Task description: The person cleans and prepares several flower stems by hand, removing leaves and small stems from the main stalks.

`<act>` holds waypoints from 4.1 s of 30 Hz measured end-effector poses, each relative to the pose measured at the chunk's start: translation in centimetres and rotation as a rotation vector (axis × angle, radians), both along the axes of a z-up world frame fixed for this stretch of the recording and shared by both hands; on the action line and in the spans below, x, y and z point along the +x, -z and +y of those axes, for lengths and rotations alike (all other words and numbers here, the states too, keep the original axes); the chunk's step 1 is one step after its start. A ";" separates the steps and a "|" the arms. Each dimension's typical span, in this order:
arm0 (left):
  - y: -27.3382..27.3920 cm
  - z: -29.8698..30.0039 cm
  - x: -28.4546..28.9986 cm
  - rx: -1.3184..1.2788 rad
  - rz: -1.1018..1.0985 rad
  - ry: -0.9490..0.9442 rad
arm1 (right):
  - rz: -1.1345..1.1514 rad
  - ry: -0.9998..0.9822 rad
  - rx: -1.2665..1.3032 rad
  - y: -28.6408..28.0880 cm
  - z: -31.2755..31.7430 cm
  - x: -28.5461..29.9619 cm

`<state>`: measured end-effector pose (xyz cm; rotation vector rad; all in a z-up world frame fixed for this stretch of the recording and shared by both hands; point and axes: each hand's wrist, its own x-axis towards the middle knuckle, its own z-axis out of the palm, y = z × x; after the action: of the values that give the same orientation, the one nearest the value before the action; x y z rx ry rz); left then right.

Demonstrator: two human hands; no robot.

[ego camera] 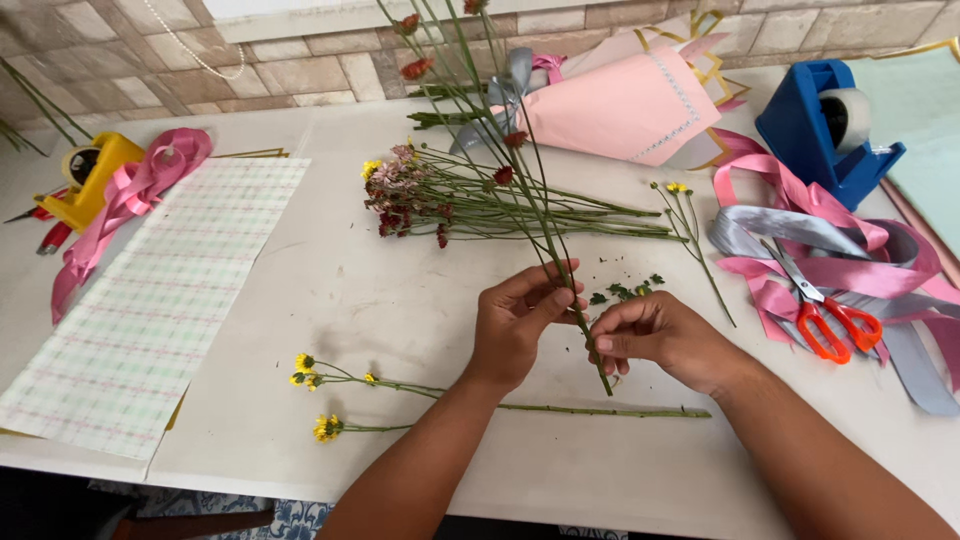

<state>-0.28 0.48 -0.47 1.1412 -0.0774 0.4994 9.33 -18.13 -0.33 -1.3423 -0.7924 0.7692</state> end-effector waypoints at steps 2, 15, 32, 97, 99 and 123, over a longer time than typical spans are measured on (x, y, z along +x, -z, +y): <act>0.0 0.1 -0.1 0.023 -0.003 0.040 | 0.031 -0.015 0.003 0.3 0.0 0.1; 0.0 0.3 -0.1 0.018 -0.008 0.041 | 0.060 0.008 -0.023 0.1 0.4 -0.3; 0.4 0.6 1.2 0.119 0.048 -0.080 | -0.401 0.255 -0.176 1.3 0.2 0.0; -1.0 -1.2 -1.0 0.051 0.035 0.181 | -0.261 0.563 0.195 0.1 -0.6 -2.2; -1.0 -1.6 -1.2 0.074 0.061 0.248 | -0.281 0.600 0.206 -0.7 -0.7 -2.4; -0.4 -3.0 -1.5 0.114 0.181 0.451 | -0.732 0.596 0.304 -1.1 -1.4 -1.2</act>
<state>-1.78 -2.49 -0.09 1.2312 -0.2030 -0.0094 8.10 -19.50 0.79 -1.4733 -0.9483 -0.3327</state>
